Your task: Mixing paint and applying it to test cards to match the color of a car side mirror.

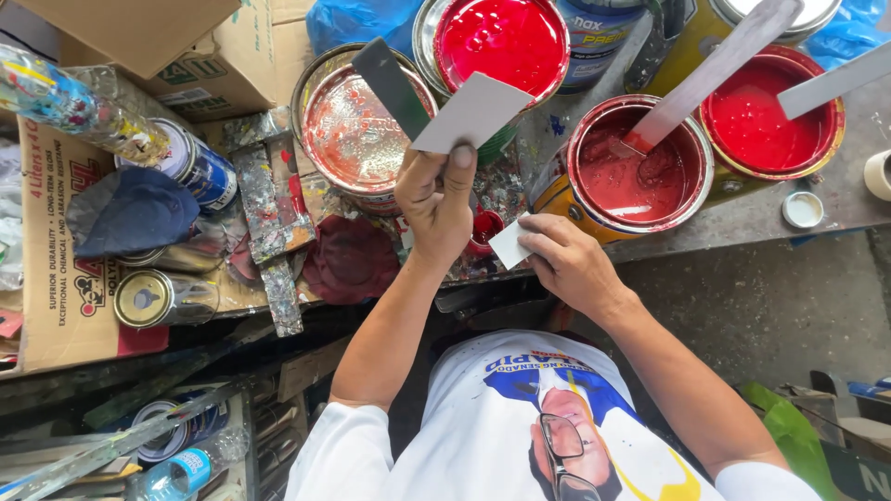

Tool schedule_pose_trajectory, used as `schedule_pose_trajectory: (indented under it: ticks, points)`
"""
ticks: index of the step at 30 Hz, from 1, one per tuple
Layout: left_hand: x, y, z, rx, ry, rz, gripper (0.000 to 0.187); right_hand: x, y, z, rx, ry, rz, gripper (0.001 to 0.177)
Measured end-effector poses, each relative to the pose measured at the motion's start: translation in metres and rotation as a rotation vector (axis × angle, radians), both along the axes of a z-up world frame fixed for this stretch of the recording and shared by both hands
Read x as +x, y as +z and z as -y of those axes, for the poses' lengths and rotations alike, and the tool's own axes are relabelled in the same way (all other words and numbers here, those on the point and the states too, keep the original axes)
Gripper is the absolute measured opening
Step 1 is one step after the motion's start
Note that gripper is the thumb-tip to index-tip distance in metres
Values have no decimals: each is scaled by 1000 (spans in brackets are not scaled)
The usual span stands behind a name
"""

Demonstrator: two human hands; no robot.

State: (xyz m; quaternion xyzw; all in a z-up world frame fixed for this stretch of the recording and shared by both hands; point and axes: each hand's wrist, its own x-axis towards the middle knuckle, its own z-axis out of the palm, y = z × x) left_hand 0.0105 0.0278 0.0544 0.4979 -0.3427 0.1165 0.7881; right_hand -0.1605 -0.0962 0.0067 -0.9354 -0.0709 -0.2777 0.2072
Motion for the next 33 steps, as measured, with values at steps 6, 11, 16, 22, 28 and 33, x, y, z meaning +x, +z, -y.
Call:
schedule_pose_trajectory:
  ticks: [6, 11, 16, 22, 28, 33]
  points:
    - [-7, 11, -2, 19, -30, 16, 17, -3, 4, -2, -13, -35, 6, 21]
    - [-12, -3, 8, 76, -70, 55, 16, -19, 12, -3, 49, -125, 36, 16]
    - [-17, -58, 27, 115, -33, 33, 13, -33, 28, -7, 92, -110, 13, 16]
    - [-12, -72, 29, 121, -4, -61, 17, -38, 18, -10, 176, -147, -106, 18]
    - [-6, -36, 17, 113, -17, -67, 17, -21, 20, -8, 9, -142, -79, 21]
    - [-4, -1, 6, 89, 10, -7, 16, -4, 14, -2, -134, -108, -74, 17]
